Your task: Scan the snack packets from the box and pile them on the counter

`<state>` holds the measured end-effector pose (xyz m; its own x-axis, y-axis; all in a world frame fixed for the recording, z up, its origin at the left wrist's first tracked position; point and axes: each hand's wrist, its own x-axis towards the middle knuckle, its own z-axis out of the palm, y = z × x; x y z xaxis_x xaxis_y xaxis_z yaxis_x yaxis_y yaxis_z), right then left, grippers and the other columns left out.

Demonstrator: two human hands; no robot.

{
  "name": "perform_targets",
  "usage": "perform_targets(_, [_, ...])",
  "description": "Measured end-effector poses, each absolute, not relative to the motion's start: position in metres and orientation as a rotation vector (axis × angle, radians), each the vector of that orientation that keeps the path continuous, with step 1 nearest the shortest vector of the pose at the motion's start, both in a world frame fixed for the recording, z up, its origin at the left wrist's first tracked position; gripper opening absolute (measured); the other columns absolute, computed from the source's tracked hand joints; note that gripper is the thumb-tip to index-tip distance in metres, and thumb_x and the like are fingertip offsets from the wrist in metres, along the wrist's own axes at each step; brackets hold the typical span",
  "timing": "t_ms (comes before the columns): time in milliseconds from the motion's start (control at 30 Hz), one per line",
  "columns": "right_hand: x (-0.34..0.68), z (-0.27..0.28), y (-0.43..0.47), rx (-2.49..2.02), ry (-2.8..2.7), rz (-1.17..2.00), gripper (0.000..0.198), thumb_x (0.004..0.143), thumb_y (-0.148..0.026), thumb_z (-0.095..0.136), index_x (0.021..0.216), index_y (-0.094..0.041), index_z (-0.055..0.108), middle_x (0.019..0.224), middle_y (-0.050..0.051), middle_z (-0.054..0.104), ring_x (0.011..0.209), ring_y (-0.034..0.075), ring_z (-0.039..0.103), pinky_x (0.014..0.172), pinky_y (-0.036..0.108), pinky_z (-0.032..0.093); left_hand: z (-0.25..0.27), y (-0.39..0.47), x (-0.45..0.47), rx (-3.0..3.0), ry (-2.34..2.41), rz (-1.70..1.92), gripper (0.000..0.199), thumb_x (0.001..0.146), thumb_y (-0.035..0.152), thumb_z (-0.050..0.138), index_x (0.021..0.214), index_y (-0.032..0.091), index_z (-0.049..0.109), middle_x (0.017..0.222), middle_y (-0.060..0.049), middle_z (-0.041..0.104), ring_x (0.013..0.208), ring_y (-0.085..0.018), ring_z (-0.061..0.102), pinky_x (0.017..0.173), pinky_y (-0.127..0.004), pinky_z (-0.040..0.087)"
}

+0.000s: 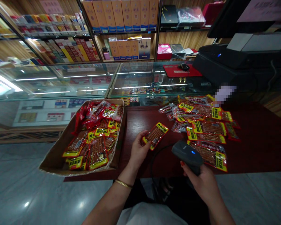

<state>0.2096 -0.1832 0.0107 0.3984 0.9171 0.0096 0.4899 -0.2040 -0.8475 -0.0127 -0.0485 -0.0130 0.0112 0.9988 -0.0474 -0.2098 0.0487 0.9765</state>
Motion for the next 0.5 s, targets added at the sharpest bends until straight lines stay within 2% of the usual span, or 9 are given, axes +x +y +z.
perform_targets(133, [0.208, 0.011, -0.18, -1.826, -1.302, 0.621, 0.029, 0.08, -0.054, 0.072, 0.078, -0.025, 0.077, 0.06, 0.003, 0.075, 0.057, 0.025, 0.073, 0.065, 0.033, 0.059, -0.007, -0.05, -0.012, 0.915, 1.039, 1.251, 0.036, 0.077, 0.024, 0.077, 0.112, 0.019, 0.072, 0.109, -0.007, 0.077, 0.097, -0.02, 0.072, 0.091, -0.032, 0.056])
perform_targets(267, [0.209, 0.01, -0.182, -1.832, -1.333, 0.662, 0.028, 0.081, -0.05, 0.07, 0.083, -0.023, 0.078, 0.067, 0.004, 0.079, 0.058, 0.025, 0.074, 0.066, 0.034, 0.06, 0.0, -0.051, -0.011, 0.835, 1.045, 1.253, 0.032, 0.077, 0.027, 0.076, 0.108, 0.02, 0.071, 0.097, -0.004, 0.077, 0.084, -0.017, 0.071, 0.083, -0.03, 0.057])
perform_targets(400, [0.209, 0.011, -0.182, -1.832, -1.347, 0.686, 0.028, 0.081, -0.049, 0.069, 0.082, -0.023, 0.079, 0.073, 0.006, 0.082, 0.062, 0.026, 0.076, 0.066, 0.034, 0.06, 0.003, -0.051, -0.011, 0.821, 1.049, 1.252, 0.034, 0.077, 0.027, 0.074, 0.11, 0.019, 0.07, 0.099, -0.005, 0.078, 0.083, -0.017, 0.072, 0.082, -0.031, 0.057])
perform_targets(500, [0.208, 0.013, -0.182, -1.831, -1.349, 0.7, 0.028, 0.081, -0.049, 0.068, 0.081, -0.022, 0.08, 0.071, 0.006, 0.081, 0.062, 0.026, 0.076, 0.063, 0.033, 0.06, 0.004, -0.052, -0.012, 0.874, 1.09, 1.246, 0.034, 0.078, 0.025, 0.071, 0.111, 0.018, 0.071, 0.109, -0.008, 0.078, 0.094, -0.02, 0.073, 0.084, -0.031, 0.057])
